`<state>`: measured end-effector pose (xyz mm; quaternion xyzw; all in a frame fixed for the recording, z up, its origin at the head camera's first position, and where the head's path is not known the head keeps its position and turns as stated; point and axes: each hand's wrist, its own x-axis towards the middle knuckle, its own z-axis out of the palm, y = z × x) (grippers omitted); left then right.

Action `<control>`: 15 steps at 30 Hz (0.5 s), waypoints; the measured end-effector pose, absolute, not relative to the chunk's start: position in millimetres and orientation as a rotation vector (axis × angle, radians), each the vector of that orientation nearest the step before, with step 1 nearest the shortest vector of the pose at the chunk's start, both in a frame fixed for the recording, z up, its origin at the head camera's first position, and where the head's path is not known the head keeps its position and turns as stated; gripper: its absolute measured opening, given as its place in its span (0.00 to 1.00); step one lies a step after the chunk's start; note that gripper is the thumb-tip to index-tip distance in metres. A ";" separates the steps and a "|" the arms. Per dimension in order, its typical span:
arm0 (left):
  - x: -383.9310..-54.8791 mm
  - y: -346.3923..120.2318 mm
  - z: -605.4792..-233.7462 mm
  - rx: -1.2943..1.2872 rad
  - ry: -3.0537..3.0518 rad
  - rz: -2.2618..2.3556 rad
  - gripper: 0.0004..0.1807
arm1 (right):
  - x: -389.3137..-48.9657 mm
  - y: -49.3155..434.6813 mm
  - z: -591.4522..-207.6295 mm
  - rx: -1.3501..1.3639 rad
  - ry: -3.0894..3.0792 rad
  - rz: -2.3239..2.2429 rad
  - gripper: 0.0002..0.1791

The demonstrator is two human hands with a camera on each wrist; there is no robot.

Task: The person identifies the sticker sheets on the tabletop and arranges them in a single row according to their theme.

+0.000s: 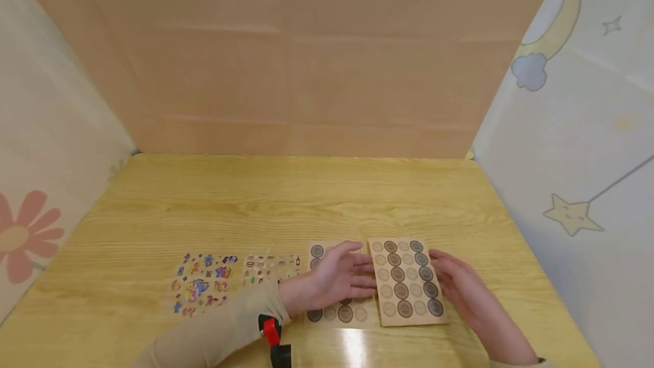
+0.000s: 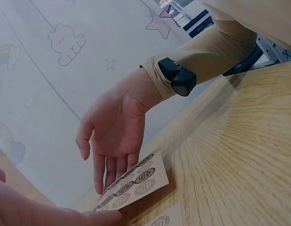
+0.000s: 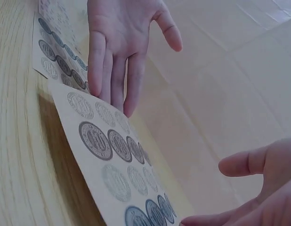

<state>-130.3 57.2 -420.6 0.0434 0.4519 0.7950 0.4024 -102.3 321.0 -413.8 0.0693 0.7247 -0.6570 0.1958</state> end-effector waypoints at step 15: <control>-125.8 56.2 -416.3 0.071 1.210 1.984 0.44 | -98.4 320.6 -416.6 0.189 2.070 -1.772 0.35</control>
